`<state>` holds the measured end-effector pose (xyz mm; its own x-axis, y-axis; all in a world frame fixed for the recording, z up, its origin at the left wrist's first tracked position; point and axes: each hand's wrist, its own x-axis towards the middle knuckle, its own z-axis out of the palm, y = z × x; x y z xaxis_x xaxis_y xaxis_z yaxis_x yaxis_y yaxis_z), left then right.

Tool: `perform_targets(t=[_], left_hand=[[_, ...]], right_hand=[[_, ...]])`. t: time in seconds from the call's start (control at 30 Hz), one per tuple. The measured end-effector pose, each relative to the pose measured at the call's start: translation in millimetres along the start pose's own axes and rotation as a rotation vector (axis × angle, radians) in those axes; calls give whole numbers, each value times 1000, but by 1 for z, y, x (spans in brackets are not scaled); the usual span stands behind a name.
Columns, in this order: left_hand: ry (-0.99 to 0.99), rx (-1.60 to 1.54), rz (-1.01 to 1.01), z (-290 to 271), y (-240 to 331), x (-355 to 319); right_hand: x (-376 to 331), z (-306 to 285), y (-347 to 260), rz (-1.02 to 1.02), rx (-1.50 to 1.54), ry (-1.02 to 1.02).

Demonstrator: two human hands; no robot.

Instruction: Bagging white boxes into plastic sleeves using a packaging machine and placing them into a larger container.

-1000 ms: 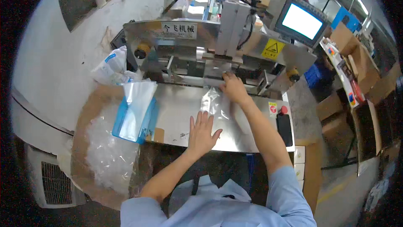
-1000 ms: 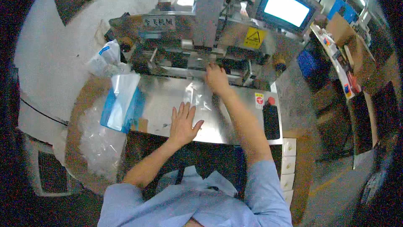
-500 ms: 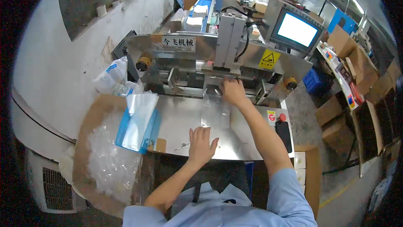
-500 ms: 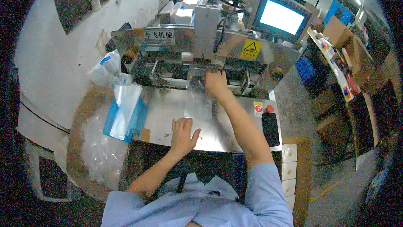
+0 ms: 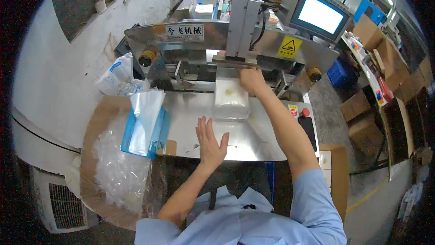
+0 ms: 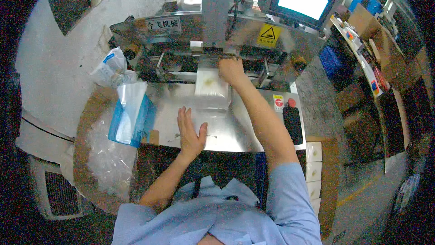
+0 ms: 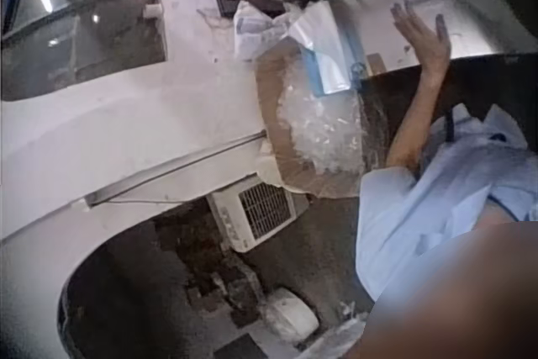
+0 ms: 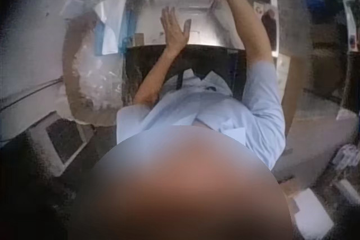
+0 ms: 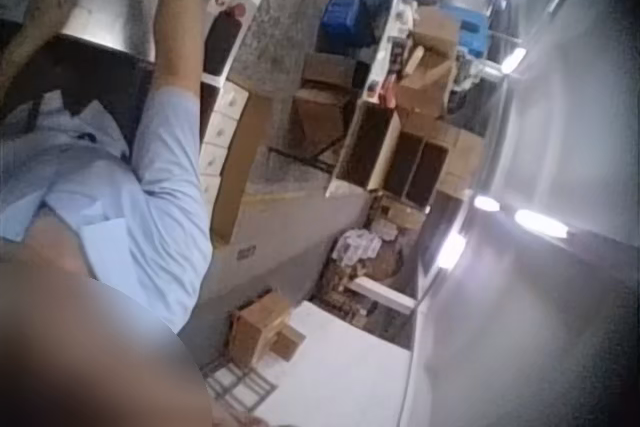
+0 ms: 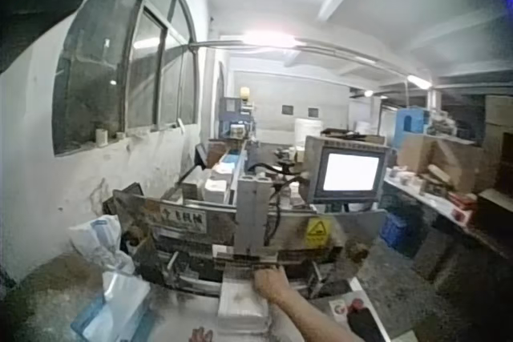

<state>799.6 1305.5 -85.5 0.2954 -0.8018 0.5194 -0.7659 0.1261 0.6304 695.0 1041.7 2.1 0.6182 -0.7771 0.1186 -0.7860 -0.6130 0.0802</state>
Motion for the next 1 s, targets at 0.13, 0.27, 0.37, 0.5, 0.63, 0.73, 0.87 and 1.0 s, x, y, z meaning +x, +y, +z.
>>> perform_targets(t=[0.13,0.27,0.37,0.5,0.63,0.73,0.87,1.0], left_hand=[[21,-2,11,4,-7,-3],[6,7,15,3,-2,-2],[3,15,16,-2,-5,-1],[-8,-36,13,1,-8,1],[-39,-337,-278,5,-7,25],[-73,-529,-429,12,-14,59],[-77,-506,-430,24,-30,101],[-236,-480,-468,20,-6,119]], right_hand=[[-22,5,3,61,273,100],[-84,29,16,148,877,269],[-130,28,-2,232,1130,230],[-161,45,-6,313,1247,91],[-162,40,-10,329,1283,70],[-148,44,-14,409,1282,67],[-114,60,-14,490,1239,45],[-93,65,-23,519,1044,96]])
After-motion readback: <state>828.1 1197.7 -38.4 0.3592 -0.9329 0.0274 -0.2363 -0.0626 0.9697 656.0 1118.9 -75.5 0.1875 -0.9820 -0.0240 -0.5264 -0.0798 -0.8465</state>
